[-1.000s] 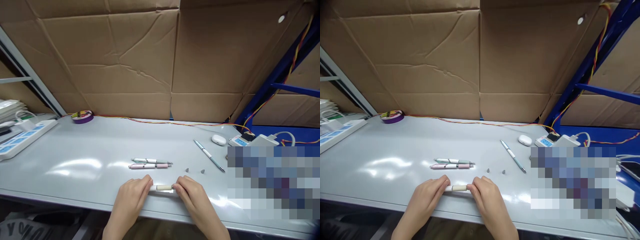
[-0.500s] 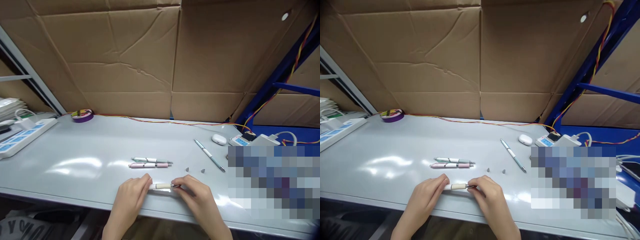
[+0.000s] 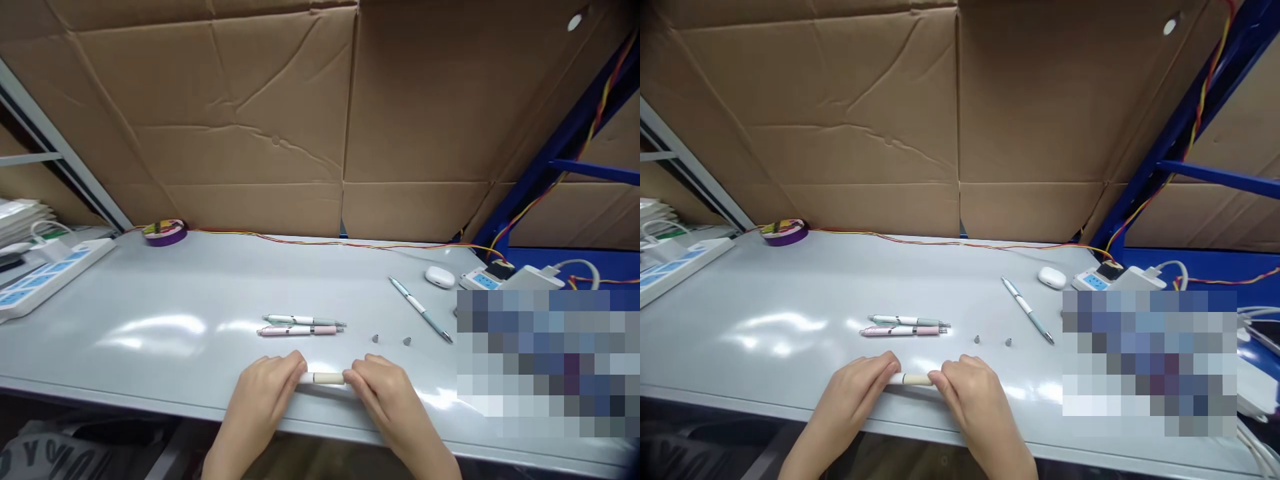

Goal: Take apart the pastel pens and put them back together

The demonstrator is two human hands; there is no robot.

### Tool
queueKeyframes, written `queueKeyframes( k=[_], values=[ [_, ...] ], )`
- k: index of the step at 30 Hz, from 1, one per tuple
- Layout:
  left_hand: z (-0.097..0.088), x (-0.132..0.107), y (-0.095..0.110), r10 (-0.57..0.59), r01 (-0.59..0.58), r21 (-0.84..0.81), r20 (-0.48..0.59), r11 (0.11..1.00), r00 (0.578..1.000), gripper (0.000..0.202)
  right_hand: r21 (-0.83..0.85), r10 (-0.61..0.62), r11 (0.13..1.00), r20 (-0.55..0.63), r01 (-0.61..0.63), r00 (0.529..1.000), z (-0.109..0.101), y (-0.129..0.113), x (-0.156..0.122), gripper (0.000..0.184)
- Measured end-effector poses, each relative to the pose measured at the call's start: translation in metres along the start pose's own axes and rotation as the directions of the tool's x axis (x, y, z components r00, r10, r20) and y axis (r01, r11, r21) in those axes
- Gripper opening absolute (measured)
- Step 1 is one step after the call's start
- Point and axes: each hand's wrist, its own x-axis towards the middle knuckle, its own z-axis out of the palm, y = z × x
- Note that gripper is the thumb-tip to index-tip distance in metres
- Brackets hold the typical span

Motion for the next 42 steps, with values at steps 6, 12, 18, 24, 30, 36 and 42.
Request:
queueKeyframes(
  k=[6,12,18,24,30,36,42],
  values=[
    [0.001,0.002,0.003,-0.048,0.048,0.0,-0.026,0.999,0.999,0.037,0.179,0.053,0.982,0.011,-0.054,0.999,-0.006,0.0,-0.002,0.021],
    [0.001,0.001,0.002,-0.011,0.013,0.041,-0.045,0.999,0.999,0.036,0.106,0.086,0.99,0.081,-0.095,0.993,-0.002,0.004,-0.001,0.028],
    [-0.001,0.001,0.006,-0.002,0.008,0.064,-0.085,0.998,0.996,0.036,0.116,0.102,0.987,0.053,-0.108,0.993,-0.004,0.0,-0.003,0.014],
    [0.0,0.003,0.007,-0.015,0.024,0.128,-0.065,0.991,0.998,0.036,0.192,0.099,0.976,0.037,-0.104,0.994,-0.001,0.003,-0.003,0.014],
    [0.001,0.004,0.006,-0.005,0.011,0.109,-0.049,0.994,0.999,0.037,-0.046,0.094,0.995,0.06,-0.091,0.994,0.004,0.006,-0.001,0.044],
    [0.002,0.001,0.005,-0.031,0.036,0.089,-0.057,0.995,0.998,0.036,0.237,0.123,0.964,0.018,-0.123,0.992,-0.007,0.0,-0.003,0.019],
    [0.002,0.003,0.005,0.0,0.01,0.119,-0.081,0.993,0.997,0.036,0.309,0.155,0.938,0.023,-0.154,0.988,-0.006,-0.002,-0.003,0.014]
  ],
)
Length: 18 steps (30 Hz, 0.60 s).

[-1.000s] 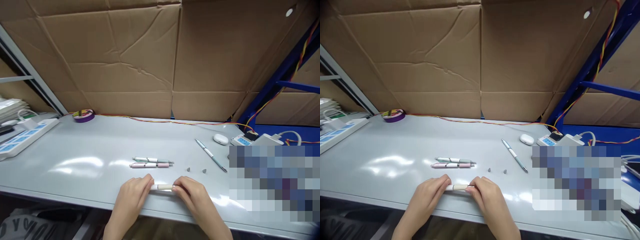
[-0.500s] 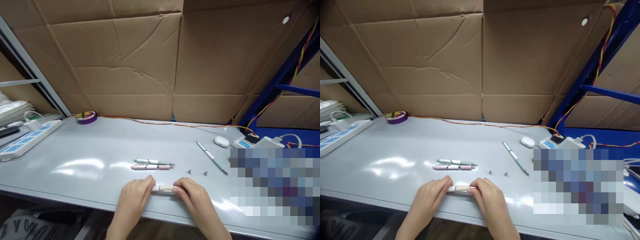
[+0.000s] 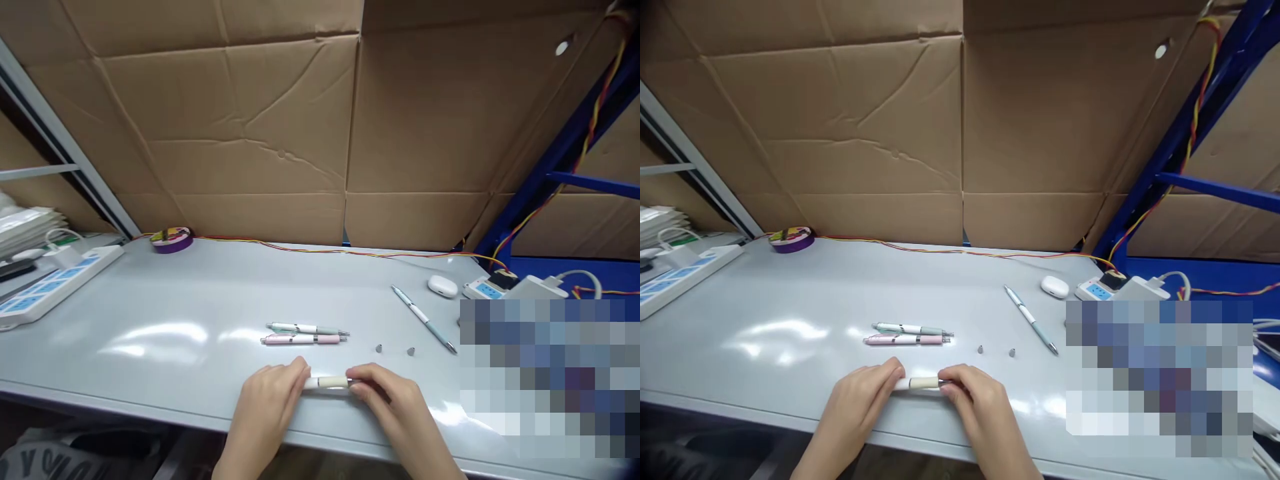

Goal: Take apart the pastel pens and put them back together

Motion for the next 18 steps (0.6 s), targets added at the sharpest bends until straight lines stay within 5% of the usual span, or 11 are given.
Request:
queueKeyframes(
  k=[8,11,15,18],
  values=[
    [0.0,-0.001,-0.003,0.029,-0.032,-0.053,-0.048,0.998,0.998,0.037,-0.144,0.07,0.987,-0.008,-0.071,0.998,0.012,-0.001,0.002,0.042],
    [0.0,-0.006,0.003,-0.009,-0.01,-0.295,-0.061,0.955,0.998,0.029,0.064,0.083,0.995,-0.098,-0.077,0.992,0.02,-0.007,-0.003,0.044],
    [0.013,-0.018,0.024,-0.058,0.008,-0.698,-0.047,0.716,0.997,0.025,0.568,0.224,0.819,-0.176,-0.087,0.959,0.039,-0.017,-0.011,0.04],
    [0.025,-0.027,0.036,-0.078,0.029,-0.848,-0.014,0.53,0.997,0.031,0.695,0.291,0.71,-0.144,-0.112,0.946,0.046,-0.02,-0.01,0.044]
  ],
)
